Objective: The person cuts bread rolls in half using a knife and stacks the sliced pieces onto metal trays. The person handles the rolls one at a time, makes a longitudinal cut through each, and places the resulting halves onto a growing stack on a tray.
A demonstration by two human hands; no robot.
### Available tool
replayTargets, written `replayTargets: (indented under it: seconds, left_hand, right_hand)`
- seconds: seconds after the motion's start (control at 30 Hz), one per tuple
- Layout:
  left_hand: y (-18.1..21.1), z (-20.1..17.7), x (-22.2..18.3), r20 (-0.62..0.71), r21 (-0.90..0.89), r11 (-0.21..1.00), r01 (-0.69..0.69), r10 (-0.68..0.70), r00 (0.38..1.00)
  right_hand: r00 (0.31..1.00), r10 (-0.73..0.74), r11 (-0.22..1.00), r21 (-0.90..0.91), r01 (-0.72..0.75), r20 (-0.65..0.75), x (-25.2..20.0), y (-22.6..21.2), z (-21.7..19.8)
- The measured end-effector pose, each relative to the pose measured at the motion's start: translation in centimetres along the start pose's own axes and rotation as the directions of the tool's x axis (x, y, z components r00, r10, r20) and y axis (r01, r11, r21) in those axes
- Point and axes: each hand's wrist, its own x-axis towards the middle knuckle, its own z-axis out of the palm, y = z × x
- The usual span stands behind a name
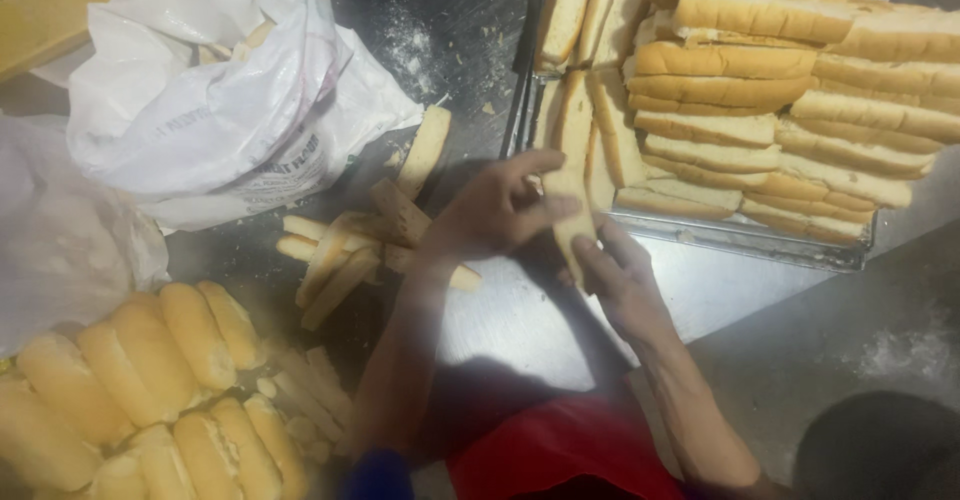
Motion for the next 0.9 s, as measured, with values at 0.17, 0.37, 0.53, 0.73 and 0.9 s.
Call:
replayTargets:
  seconds: [0.17,0.37,0.53,0.73,0.9]
  left_hand:
    - [0.4,-1.0,1.7,0.045,-0.463,0.852,-0.244,0.297,0.954]
    - [1.3,-1.0,6.3,-0.062,-0.372,0.928,0.005,-0.030,0.998]
    - [-0.2,-0.4,12.9,-0.293,0.174,0.965,0.194,-0.137,0.946]
    - [-3.3,1.7,13.6,-0.364,0.294,0.950,0.105,0.010,0.931]
    - [-3.9,1.5,12.0,-0.350,0.267,0.964,0.013,0.084,0.933]
  right_hand:
    - [0.961,-0.170,0.832,0.554,0.021,0.219,3.2,0.4,-1.4]
    - [0.969,-0.104,0.941,0.338,0.023,0.223,2.3,-2.6,-0.4]
    - [0.900,-0.061,0.975,-0.166,0.146,0.431,-1.6,-3.0,-1.3]
    - [0.952,0.007,0.975,-0.213,0.062,0.308,-1.2,0.0,-4.0]
    - [0.933,-0.064,0.973,-0.185,0.138,0.355,-0.6,-0.4,-2.0]
